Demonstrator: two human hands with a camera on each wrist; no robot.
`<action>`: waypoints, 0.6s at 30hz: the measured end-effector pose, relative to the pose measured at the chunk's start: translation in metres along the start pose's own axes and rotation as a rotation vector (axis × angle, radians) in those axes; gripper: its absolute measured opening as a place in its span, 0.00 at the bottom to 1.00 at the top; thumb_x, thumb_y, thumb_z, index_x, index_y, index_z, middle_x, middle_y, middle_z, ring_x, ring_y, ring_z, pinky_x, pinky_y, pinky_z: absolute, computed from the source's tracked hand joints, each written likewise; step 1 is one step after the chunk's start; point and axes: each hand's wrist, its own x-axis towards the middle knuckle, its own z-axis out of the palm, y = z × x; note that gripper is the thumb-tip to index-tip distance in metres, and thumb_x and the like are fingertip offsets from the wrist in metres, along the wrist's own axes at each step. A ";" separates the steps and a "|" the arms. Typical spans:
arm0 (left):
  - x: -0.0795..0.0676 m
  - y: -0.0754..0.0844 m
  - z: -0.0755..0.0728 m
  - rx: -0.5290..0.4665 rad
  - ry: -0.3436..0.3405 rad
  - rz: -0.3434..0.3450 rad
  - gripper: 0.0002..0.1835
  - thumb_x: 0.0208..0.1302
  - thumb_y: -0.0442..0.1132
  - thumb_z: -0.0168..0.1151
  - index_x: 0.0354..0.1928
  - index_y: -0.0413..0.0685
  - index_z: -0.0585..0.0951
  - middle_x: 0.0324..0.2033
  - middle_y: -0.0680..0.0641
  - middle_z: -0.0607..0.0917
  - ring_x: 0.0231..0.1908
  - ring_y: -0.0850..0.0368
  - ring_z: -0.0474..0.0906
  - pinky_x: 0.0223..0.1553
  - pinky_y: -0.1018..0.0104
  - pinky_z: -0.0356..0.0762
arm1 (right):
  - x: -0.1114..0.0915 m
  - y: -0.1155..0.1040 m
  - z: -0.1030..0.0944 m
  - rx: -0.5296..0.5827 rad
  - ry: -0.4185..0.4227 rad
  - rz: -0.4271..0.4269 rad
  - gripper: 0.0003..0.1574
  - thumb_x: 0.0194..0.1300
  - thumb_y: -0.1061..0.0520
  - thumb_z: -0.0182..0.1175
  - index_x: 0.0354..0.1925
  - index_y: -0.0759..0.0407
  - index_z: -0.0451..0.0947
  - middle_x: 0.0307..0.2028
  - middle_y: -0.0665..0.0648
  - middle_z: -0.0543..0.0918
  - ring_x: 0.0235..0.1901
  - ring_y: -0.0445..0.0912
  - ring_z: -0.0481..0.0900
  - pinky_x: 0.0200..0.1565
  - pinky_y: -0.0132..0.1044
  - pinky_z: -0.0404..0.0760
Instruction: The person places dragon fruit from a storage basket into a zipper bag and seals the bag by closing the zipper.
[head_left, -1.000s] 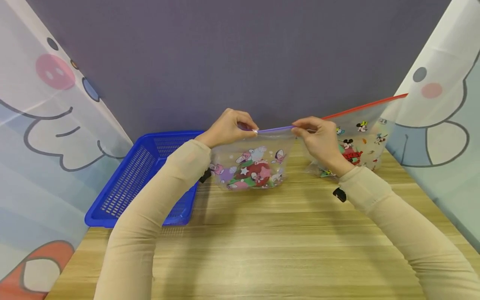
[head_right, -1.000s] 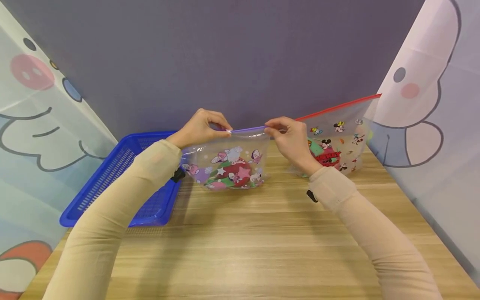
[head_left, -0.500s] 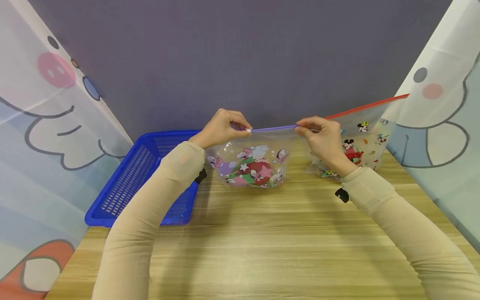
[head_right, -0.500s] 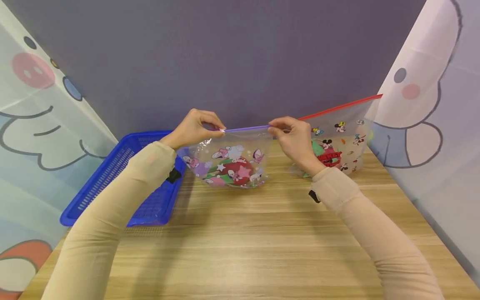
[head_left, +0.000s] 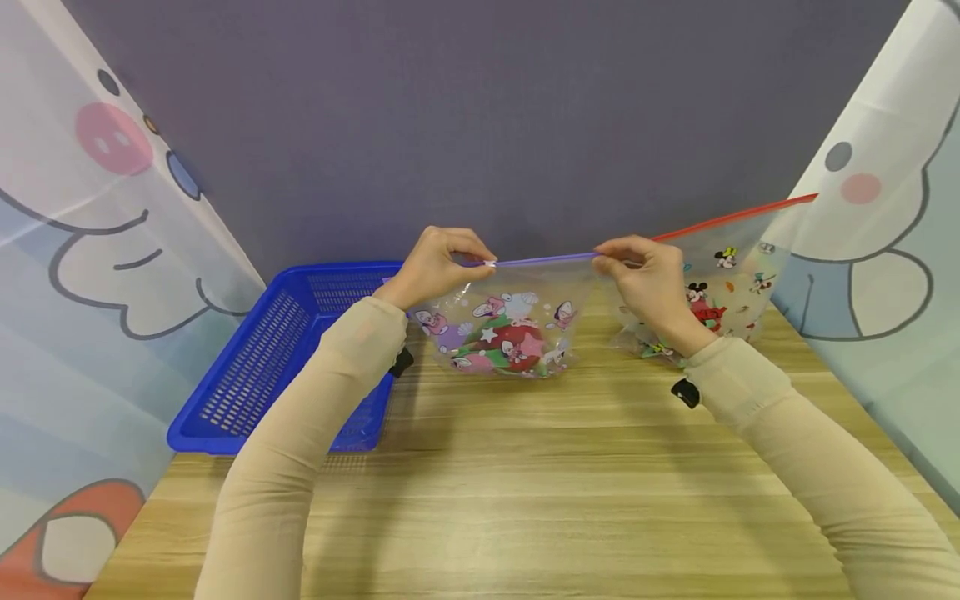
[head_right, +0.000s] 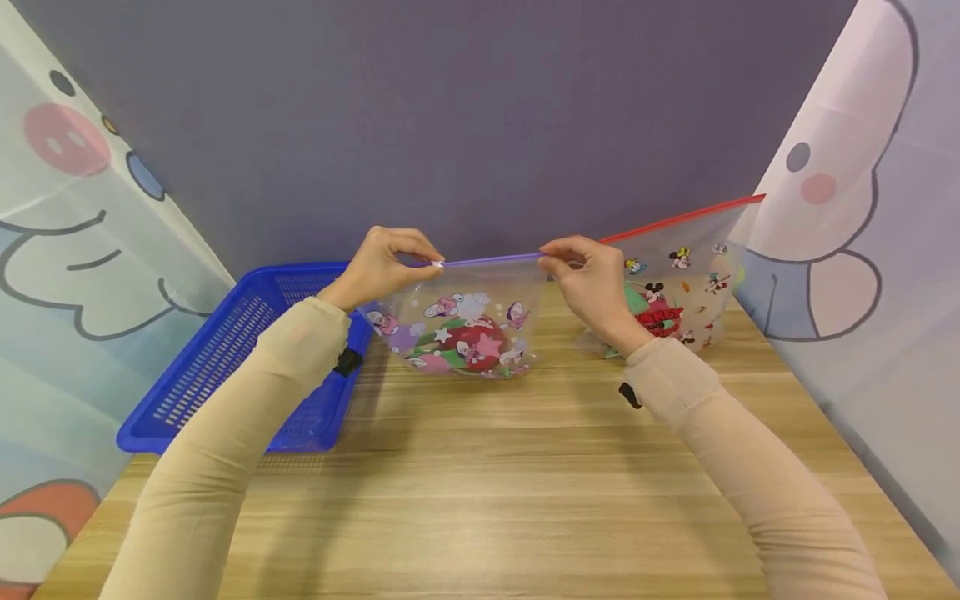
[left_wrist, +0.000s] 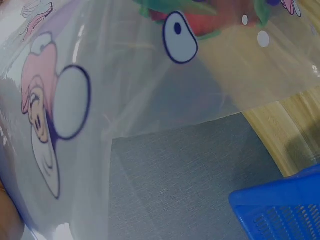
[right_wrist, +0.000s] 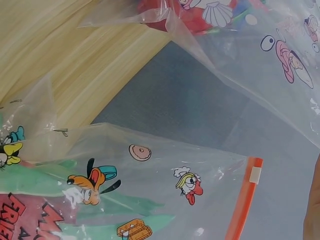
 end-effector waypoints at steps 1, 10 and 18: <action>-0.001 -0.001 0.000 -0.002 0.007 0.008 0.04 0.52 0.34 0.67 0.32 0.43 0.86 0.29 0.51 0.85 0.27 0.63 0.77 0.27 0.69 0.74 | 0.000 0.001 0.000 0.002 0.000 0.004 0.09 0.55 0.60 0.65 0.36 0.64 0.83 0.32 0.62 0.85 0.29 0.26 0.79 0.34 0.21 0.77; -0.007 -0.002 -0.003 -0.039 0.027 -0.038 0.05 0.52 0.35 0.68 0.32 0.43 0.86 0.29 0.50 0.85 0.28 0.63 0.78 0.31 0.70 0.77 | -0.001 0.002 -0.001 0.013 0.006 0.003 0.09 0.55 0.61 0.65 0.36 0.64 0.83 0.31 0.57 0.86 0.29 0.27 0.80 0.34 0.22 0.78; -0.008 -0.003 -0.006 -0.040 0.039 -0.014 0.05 0.52 0.33 0.68 0.31 0.41 0.86 0.29 0.48 0.85 0.28 0.62 0.80 0.33 0.69 0.79 | -0.001 0.001 -0.004 0.006 0.001 0.016 0.09 0.56 0.61 0.64 0.36 0.64 0.83 0.32 0.61 0.85 0.29 0.28 0.80 0.35 0.22 0.78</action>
